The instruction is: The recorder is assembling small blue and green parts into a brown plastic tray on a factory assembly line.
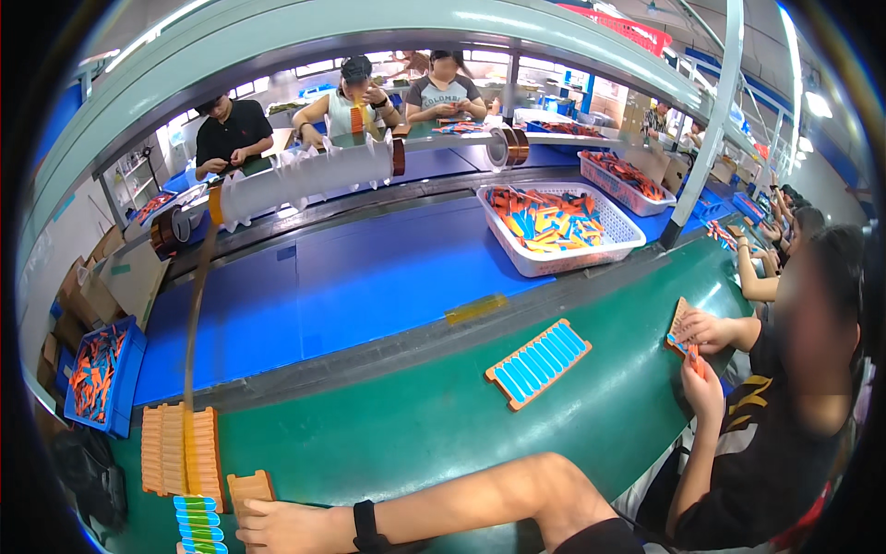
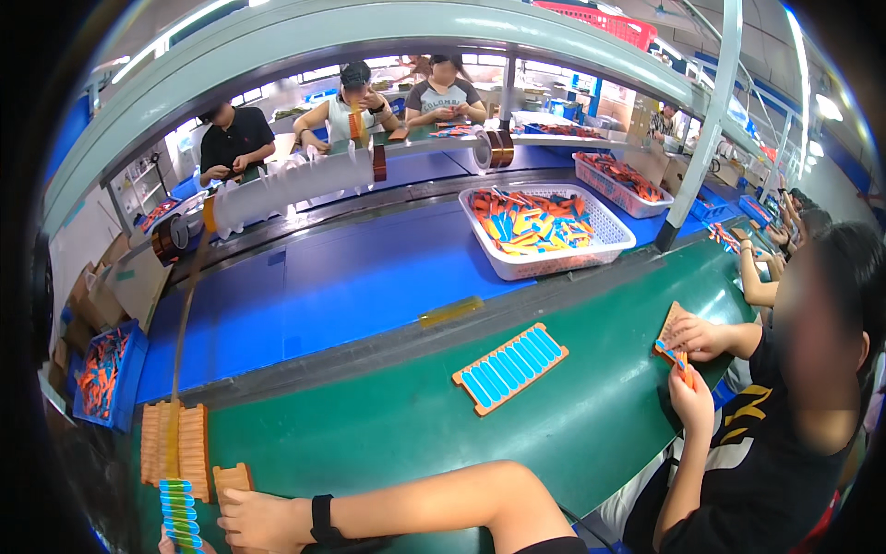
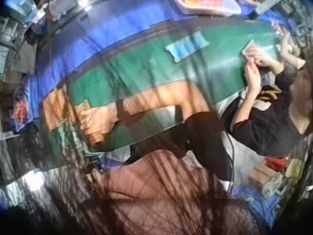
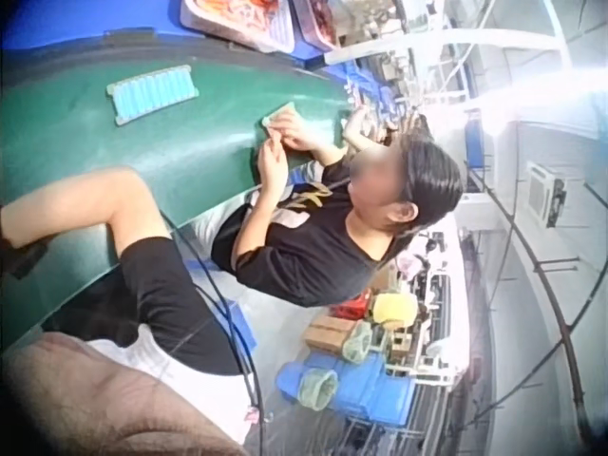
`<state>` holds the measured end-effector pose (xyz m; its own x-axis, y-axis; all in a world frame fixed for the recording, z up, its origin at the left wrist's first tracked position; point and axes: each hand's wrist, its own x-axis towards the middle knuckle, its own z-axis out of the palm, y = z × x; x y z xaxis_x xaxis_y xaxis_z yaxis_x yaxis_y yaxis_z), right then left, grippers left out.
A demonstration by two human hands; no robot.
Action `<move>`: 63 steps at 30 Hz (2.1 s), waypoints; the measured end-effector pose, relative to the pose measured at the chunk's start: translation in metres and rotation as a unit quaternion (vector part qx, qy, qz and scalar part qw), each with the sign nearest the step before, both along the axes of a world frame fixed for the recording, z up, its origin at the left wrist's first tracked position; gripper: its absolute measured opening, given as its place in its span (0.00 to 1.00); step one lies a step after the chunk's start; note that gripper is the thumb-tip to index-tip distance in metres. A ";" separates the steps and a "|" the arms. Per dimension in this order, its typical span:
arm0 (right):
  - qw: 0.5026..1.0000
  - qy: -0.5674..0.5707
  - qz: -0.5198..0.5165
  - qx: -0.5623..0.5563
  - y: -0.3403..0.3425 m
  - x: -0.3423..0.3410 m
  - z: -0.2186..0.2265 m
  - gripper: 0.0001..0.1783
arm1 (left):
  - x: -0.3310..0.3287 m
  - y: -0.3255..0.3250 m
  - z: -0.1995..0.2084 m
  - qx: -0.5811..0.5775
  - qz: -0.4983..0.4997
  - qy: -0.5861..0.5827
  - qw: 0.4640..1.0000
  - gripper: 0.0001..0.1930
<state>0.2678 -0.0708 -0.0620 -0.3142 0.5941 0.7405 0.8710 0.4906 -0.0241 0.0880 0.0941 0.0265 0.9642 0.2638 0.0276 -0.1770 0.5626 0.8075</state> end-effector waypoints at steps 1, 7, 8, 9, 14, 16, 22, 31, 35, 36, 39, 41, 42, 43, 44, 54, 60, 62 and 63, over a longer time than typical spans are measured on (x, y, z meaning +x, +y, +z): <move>0.901 0.368 0.206 -0.097 0.013 -0.010 -0.030 0.22 | 0.009 0.006 -0.001 0.004 -0.022 -0.002 1.000 0.06; 0.992 0.025 -0.044 -0.116 -0.029 0.001 0.002 0.33 | 0.003 0.038 0.014 0.043 -0.071 -0.012 0.996 0.12; 0.994 0.044 -0.067 -0.080 -0.033 0.001 0.006 0.39 | 0.003 0.044 0.018 0.050 -0.083 -0.014 0.995 0.13; 0.988 0.010 -0.063 -0.140 -0.044 0.005 0.009 0.43 | 0.005 0.049 0.022 0.056 -0.095 -0.015 0.994 0.14; 0.986 0.012 -0.113 -0.120 -0.074 0.009 0.024 0.41 | 0.022 0.058 0.017 0.063 -0.160 -0.026 0.985 0.20; 0.966 0.051 -0.204 -0.148 -0.083 0.007 0.018 0.47 | 0.033 0.061 0.006 0.061 -0.189 -0.032 0.979 0.22; 0.830 -0.157 -0.484 -0.229 -0.121 0.034 0.060 0.51 | 0.038 0.072 -0.033 0.188 0.020 -0.048 0.981 0.13; 0.686 -0.030 -0.665 -0.293 -0.174 0.124 0.057 0.47 | 0.052 0.052 -0.032 0.219 -0.106 0.055 0.968 0.13; 0.655 -0.004 -0.714 -0.246 -0.221 0.174 0.049 0.44 | 0.062 0.025 0.003 0.297 -0.147 0.172 0.928 0.28; 0.644 0.003 -0.723 -0.250 -0.231 0.183 0.051 0.42 | 0.064 0.023 0.005 0.270 -0.137 0.188 0.934 0.29; 0.616 0.084 -0.722 -0.305 -0.251 0.202 0.072 0.42 | 0.069 0.019 0.004 0.304 -0.114 0.148 0.934 0.28; 0.592 0.114 -0.735 -0.312 -0.277 0.216 0.078 0.41 | 0.068 0.031 -0.032 0.184 0.000 0.081 0.980 0.10; 0.568 0.156 -0.729 -0.348 -0.287 0.220 0.090 0.39 | 0.067 0.029 -0.027 0.182 -0.004 0.086 0.980 0.10; 0.571 0.198 -0.714 -0.353 -0.298 0.225 0.098 0.34 | 0.065 0.023 -0.013 0.220 -0.029 0.151 0.963 0.17; 0.572 0.240 -0.698 -0.358 -0.312 0.228 0.101 0.30 | 0.066 0.017 -0.002 0.257 -0.053 0.216 0.941 0.24; 0.572 0.246 -0.684 -0.381 -0.408 0.172 0.099 0.28 | 0.076 -0.025 0.026 0.228 -0.072 0.283 0.929 0.18; 0.627 0.298 -0.636 -0.336 -0.378 0.150 0.105 0.30 | 0.079 -0.027 0.029 0.227 -0.085 0.295 0.924 0.18; 0.688 0.315 -0.574 -0.313 -0.357 0.149 0.102 0.33 | 0.078 -0.027 0.029 0.216 -0.083 0.297 0.926 0.18; 0.704 0.330 -0.551 -0.303 -0.340 0.150 0.099 0.33 | 0.074 -0.026 0.029 0.210 -0.076 0.298 0.928 0.17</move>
